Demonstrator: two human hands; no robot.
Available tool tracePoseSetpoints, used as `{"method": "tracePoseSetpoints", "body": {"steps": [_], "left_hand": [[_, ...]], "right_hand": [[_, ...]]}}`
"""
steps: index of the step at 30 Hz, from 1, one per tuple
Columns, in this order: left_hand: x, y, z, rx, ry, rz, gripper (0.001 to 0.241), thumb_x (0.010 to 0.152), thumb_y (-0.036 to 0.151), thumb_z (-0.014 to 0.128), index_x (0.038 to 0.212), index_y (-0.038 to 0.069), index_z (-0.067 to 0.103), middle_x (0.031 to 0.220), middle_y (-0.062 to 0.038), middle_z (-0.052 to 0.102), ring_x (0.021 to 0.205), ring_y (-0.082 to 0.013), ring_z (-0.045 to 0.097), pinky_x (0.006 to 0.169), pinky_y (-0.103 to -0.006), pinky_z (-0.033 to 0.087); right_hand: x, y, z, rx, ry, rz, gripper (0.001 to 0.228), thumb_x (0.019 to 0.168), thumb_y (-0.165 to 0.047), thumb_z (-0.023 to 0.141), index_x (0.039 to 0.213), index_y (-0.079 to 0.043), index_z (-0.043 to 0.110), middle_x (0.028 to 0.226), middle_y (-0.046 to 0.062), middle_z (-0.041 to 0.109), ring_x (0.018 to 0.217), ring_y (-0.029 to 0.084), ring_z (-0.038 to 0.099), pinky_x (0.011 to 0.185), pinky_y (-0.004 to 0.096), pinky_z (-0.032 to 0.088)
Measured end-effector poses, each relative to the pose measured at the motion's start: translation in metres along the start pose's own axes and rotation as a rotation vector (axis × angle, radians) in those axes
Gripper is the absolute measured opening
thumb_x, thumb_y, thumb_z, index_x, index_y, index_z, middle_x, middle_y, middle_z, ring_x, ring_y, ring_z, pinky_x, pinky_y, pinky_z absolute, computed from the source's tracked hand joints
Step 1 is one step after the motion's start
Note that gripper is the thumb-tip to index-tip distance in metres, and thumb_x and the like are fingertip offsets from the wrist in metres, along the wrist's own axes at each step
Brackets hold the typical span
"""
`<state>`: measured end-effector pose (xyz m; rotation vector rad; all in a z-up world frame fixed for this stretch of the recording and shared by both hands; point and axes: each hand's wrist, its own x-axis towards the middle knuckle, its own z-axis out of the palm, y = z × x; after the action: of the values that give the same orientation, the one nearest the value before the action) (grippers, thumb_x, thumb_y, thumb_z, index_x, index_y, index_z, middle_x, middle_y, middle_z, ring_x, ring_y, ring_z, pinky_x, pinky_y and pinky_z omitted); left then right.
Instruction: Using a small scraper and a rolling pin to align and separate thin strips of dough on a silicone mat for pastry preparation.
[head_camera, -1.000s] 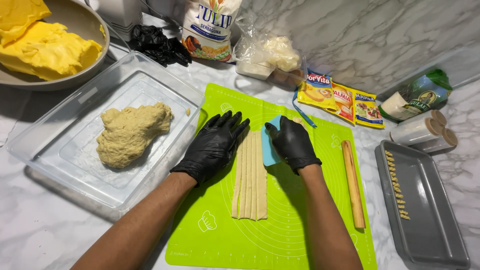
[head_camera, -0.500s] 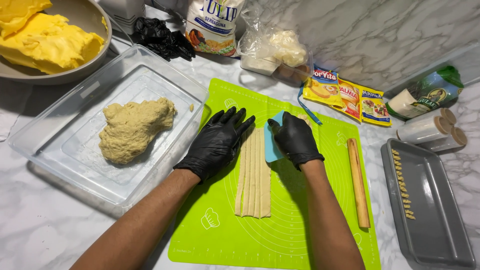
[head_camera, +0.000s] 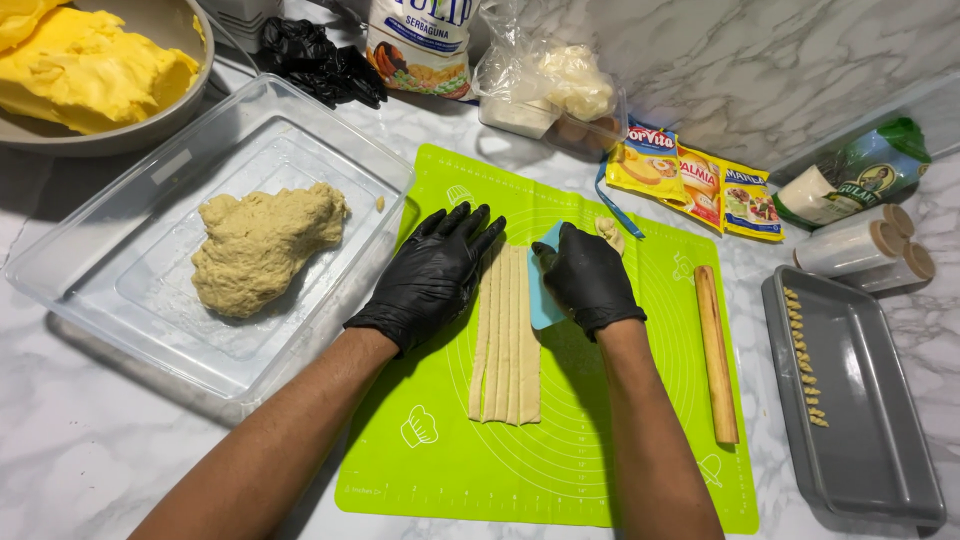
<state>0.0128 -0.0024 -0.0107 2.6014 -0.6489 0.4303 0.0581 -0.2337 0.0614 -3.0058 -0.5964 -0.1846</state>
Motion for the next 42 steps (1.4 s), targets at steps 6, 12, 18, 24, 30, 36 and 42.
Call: {"method": "tracePoseSetpoints", "body": {"steps": [6,12,18,24,30,36,42], "left_hand": [[0.000,-0.003,0.002,-0.001,-0.011,0.005,0.072,0.092,0.024,0.052,0.161,0.022,0.033,0.162,-0.014,0.039,0.153,-0.0362,0.032,0.125,-0.0493,0.024],[-0.001,-0.005,0.008,0.013,0.011,0.008,0.071,0.093,0.026,0.051,0.162,0.022,0.033,0.162,-0.014,0.039,0.154,-0.0356,0.032,0.125,-0.0486,0.024],[-0.001,-0.005,0.008,0.046,0.040,0.025,0.067,0.096,0.026,0.049,0.161,0.022,0.034,0.162,-0.014,0.040,0.152,-0.0356,0.035,0.124,-0.0482,0.026],[0.000,-0.009,0.016,0.040,0.041,0.019,0.070,0.094,0.028,0.049,0.162,0.024,0.033,0.162,-0.013,0.040,0.153,-0.0350,0.034,0.124,-0.0482,0.025],[-0.002,0.006,-0.008,-0.008,0.086,0.027,0.066,0.094,0.020,0.049,0.158,0.016,0.037,0.160,-0.018,0.042,0.147,-0.0402,0.040,0.121,-0.0509,0.030],[-0.004,0.014,-0.022,-0.047,0.128,0.029,0.056,0.098,0.012,0.046,0.154,0.007,0.046,0.155,-0.024,0.047,0.141,-0.0453,0.046,0.117,-0.0528,0.034],[-0.004,0.015,-0.021,-0.049,0.115,0.025,0.058,0.097,0.013,0.046,0.154,0.007,0.045,0.156,-0.024,0.046,0.142,-0.0449,0.044,0.118,-0.0528,0.032]], "right_hand": [[-0.028,-0.003,0.002,-0.022,0.021,0.015,0.031,0.095,-0.032,0.067,0.098,-0.001,0.066,0.073,0.021,0.068,0.082,0.041,0.072,0.074,0.048,0.060],[-0.061,-0.022,-0.009,-0.042,0.041,0.066,0.033,0.097,-0.037,0.068,0.096,-0.005,0.066,0.071,0.019,0.068,0.079,0.037,0.073,0.070,0.044,0.060],[-0.089,-0.041,-0.029,0.010,0.017,0.105,0.033,0.098,-0.035,0.068,0.096,-0.002,0.065,0.072,0.023,0.069,0.079,0.040,0.073,0.070,0.047,0.060],[-0.110,-0.055,-0.041,0.069,-0.052,0.199,0.038,0.099,-0.037,0.066,0.106,0.001,0.066,0.071,0.022,0.071,0.077,0.039,0.074,0.070,0.048,0.060],[-0.134,-0.054,-0.029,-0.022,0.071,0.091,0.039,0.101,-0.037,0.062,0.110,0.002,0.065,0.064,0.019,0.065,0.063,0.039,0.066,0.058,0.052,0.049],[-0.152,-0.052,-0.015,-0.175,0.300,-0.092,0.041,0.100,-0.032,0.068,0.115,0.005,0.067,0.055,0.017,0.058,0.046,0.038,0.055,0.042,0.053,0.037],[-0.157,-0.067,-0.019,-0.170,0.259,0.086,0.043,0.103,-0.038,0.057,0.115,0.002,0.068,0.055,0.018,0.061,0.047,0.040,0.059,0.043,0.053,0.042]]}}
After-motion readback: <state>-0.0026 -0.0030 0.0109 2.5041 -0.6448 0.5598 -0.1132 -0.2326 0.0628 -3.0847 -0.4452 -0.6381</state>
